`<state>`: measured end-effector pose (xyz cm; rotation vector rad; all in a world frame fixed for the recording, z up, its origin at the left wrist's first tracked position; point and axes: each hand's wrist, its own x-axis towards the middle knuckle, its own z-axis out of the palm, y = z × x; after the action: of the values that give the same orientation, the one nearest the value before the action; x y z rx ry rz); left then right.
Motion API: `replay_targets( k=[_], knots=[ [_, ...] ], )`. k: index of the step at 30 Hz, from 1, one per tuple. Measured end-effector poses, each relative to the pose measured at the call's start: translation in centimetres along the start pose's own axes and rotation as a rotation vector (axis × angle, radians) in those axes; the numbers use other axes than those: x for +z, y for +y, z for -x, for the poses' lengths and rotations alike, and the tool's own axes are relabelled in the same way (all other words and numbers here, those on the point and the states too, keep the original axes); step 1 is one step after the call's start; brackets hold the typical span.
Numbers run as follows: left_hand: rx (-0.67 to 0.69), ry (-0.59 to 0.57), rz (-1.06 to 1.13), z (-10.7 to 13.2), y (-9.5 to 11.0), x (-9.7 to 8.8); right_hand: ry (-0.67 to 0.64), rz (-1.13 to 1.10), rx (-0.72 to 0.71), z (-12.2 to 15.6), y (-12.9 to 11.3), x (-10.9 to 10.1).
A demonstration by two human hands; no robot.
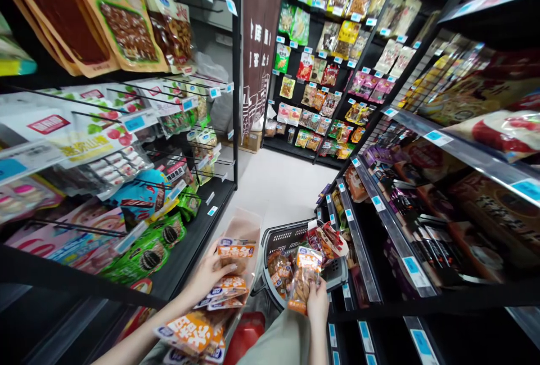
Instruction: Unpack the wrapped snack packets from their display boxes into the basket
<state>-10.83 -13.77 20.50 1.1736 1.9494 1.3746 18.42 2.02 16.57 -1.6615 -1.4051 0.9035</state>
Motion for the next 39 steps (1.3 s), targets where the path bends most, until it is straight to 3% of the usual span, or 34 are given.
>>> replay_targets(
  k=[6, 10, 14, 17, 22, 31, 39],
  knots=[
    [-0.059, 0.031, 0.14, -0.5, -0.5, 0.6, -0.182, -0.025, -0.083, -2.0, -1.6, 4.7],
    [-0.076, 0.035, 0.192, -0.4, -0.4, 0.7, -0.458, -0.135, -0.271, 2.1, -5.3, 7.0],
    [-0.069, 0.002, 0.219, -0.3, -0.4, 0.8, -0.556, -0.176, -0.446, 7.4, -10.0, 7.9],
    [-0.079, -0.027, 0.219, -0.2, -0.1, 0.7, -0.542, -0.079, -0.512, 9.3, -12.3, 8.2],
    [-0.009, -0.047, 0.127, 0.3, 0.8, 0.1, -0.471, -0.317, -0.299, 9.1, -12.5, 8.2],
    [-0.019, -0.044, 0.034, 0.0, 1.1, -0.3, -0.322, -0.561, -0.05, 9.1, -14.1, 3.1],
    [-0.02, -0.027, 0.01, 0.0, 0.9, -0.3, -0.202, -0.623, 0.034, 10.2, -13.5, 1.4]
  ],
)
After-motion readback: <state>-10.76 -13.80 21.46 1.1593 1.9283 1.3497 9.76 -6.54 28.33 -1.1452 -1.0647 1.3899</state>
